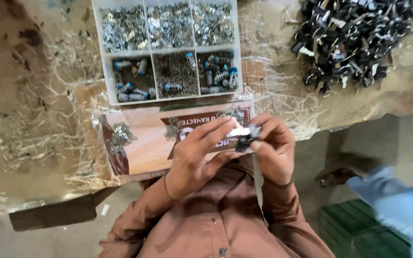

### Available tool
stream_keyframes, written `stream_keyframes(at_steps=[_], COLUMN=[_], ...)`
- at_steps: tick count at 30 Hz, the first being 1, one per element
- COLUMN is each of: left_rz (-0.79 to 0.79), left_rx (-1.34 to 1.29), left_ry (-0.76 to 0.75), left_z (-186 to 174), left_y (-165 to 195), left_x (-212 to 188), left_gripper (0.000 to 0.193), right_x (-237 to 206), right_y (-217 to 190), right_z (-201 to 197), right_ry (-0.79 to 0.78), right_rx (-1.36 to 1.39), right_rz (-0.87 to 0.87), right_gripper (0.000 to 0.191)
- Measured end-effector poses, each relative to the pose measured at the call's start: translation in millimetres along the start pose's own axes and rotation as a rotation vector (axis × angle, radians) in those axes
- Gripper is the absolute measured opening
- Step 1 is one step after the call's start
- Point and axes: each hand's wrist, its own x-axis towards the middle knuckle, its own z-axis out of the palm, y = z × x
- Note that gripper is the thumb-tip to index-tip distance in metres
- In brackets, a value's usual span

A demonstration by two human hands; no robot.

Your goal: The person sits at a workshop table assembling small metal clamp components by hand. They pick parts from a compartment organizer box, fit the pieces together in their hands, and place the finished assemblies onto the table or into a green crate.

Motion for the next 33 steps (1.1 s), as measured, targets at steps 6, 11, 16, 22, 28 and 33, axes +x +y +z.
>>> stream_keyframes(at_steps=[6, 11, 16, 22, 28, 33], left_rz=[-0.206, -0.272, -0.214, -0.275, -0.123, -0.047], left_rx=[-0.209, -0.404, -0.517, -0.596, -0.715, -0.682], left_ry=[0.021, 0.053, 0.224, 0.380, 0.504, 0.533], left_z=[4.6, 5.2, 18.3, 13.9, -0.5, -15.3], left_y=[3.9, -3.2, -9.3, -14.5, -19.0, -11.8], left_x=[-5.0, -15.1, -17.3, -21.7, -26.3, -33.1], left_gripper=[0.043, 0.038, 0.023, 0.018, 0.018, 0.021], right_x=[-11.5, -8.2, -13.4, -2.5, 56.8, 74.8], right_y=[2.0, 3.2, 0.4, -10.6, -12.1, -18.8], right_z=[9.3, 11.0, 7.7, -22.3, -64.6, -71.1], right_ry=[-0.071, -0.122, -0.021, 0.099, 0.433, 0.339], right_rx=[0.059, -0.024, -0.245, -0.335, -0.935, -1.537], right_rz=[0.167, 0.139, 0.113, -0.167, -0.420, -0.500], right_gripper=[0.019, 0.021, 0.020, 0.019, 0.022, 0.019])
